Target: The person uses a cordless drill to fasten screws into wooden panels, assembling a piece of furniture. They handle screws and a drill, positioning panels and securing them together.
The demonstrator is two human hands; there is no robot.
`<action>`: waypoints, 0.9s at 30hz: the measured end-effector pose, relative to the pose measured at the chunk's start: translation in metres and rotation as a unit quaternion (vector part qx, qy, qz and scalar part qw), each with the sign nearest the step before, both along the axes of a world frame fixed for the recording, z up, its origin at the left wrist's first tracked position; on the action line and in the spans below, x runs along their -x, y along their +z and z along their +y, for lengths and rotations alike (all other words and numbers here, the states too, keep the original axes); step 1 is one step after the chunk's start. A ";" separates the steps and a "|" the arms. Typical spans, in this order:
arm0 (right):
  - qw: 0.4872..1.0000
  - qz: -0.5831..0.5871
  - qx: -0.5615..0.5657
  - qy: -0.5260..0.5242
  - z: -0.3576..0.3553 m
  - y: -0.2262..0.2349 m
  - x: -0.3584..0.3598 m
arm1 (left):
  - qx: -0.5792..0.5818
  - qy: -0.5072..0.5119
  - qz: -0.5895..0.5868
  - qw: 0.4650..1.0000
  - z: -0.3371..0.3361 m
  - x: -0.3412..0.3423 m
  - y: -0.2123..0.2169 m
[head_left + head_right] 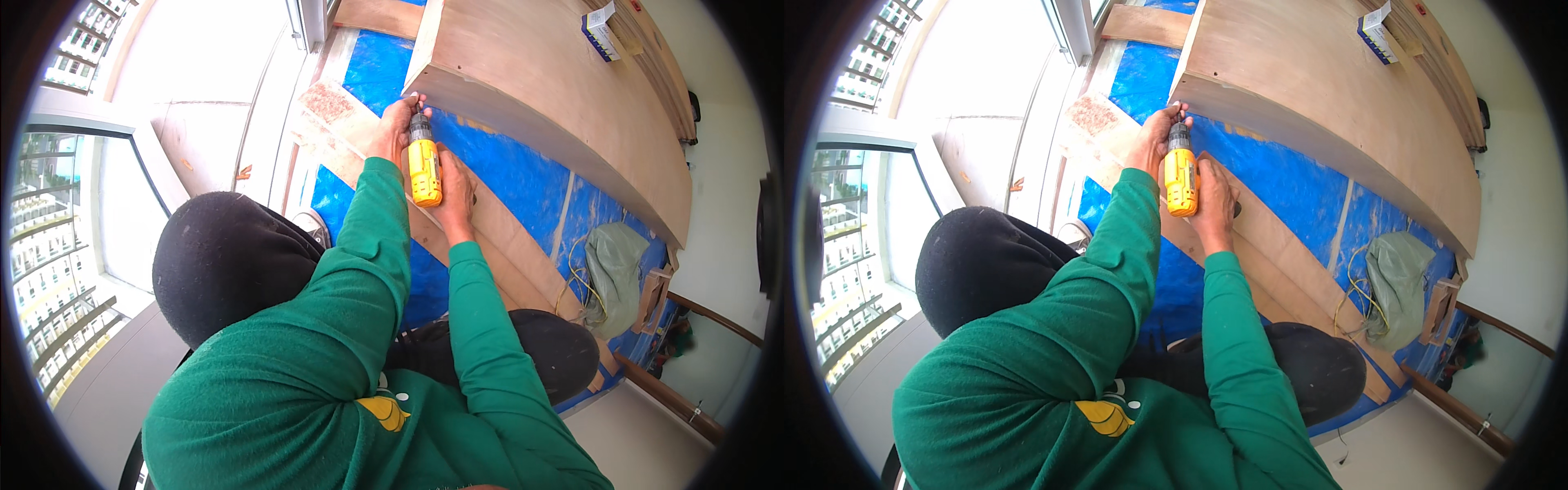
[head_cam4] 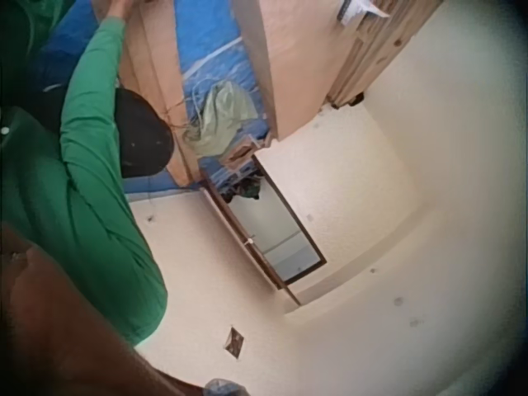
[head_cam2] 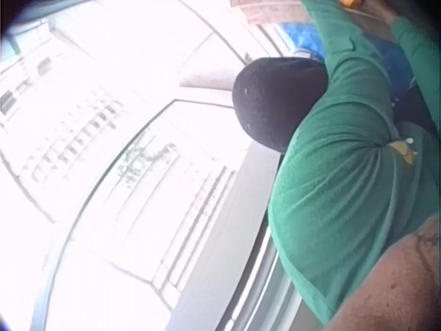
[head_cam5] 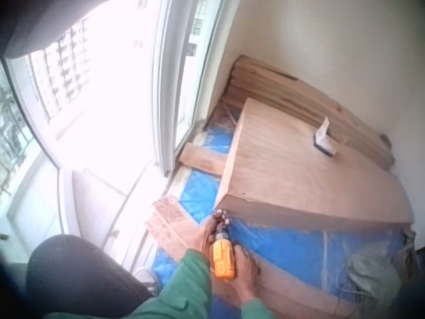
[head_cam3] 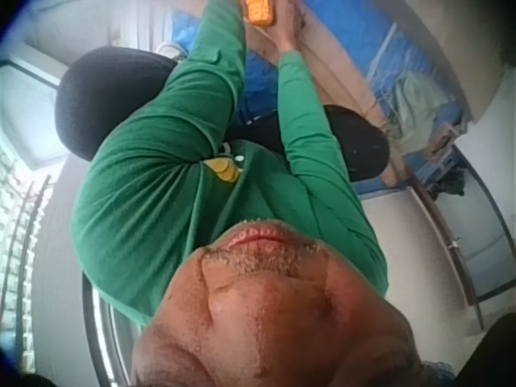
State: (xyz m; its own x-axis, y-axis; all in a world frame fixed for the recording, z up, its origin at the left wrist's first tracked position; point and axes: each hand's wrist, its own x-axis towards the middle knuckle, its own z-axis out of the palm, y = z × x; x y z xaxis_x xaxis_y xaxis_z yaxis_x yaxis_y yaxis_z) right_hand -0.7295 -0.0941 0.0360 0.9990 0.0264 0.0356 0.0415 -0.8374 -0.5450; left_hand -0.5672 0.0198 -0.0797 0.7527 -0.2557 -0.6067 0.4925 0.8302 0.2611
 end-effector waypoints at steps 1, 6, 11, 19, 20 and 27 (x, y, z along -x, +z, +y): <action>1.000 0.006 0.007 0.002 0.001 -0.001 0.001 | -0.008 -0.002 0.012 1.000 0.001 0.002 0.001; 0.999 0.030 0.041 -0.004 0.008 -0.013 0.007 | 0.038 0.020 -0.011 0.999 0.003 0.008 0.006; 0.998 0.034 0.044 -0.016 0.010 -0.020 0.007 | -0.014 0.011 -0.042 0.999 0.004 0.014 0.008; 0.998 0.038 0.045 -0.016 0.011 -0.017 0.007 | -0.010 0.002 -0.061 0.998 0.006 0.013 0.005; 0.998 0.039 0.043 -0.014 0.011 -0.017 0.006 | -0.004 0.000 -0.061 0.998 0.006 0.013 0.005; 0.998 0.048 0.046 -0.013 0.010 -0.017 0.006 | -0.005 -0.001 -0.053 0.999 0.005 0.016 0.007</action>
State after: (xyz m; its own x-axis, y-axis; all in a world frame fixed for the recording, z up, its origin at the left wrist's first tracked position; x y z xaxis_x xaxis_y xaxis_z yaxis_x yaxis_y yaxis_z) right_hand -0.7358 -0.0839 0.0189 0.9981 -0.0001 -0.0621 -0.0291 -0.8840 -0.4665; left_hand -0.5832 0.0253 -0.0731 0.8129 -0.2512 -0.5254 0.4623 0.8270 0.3198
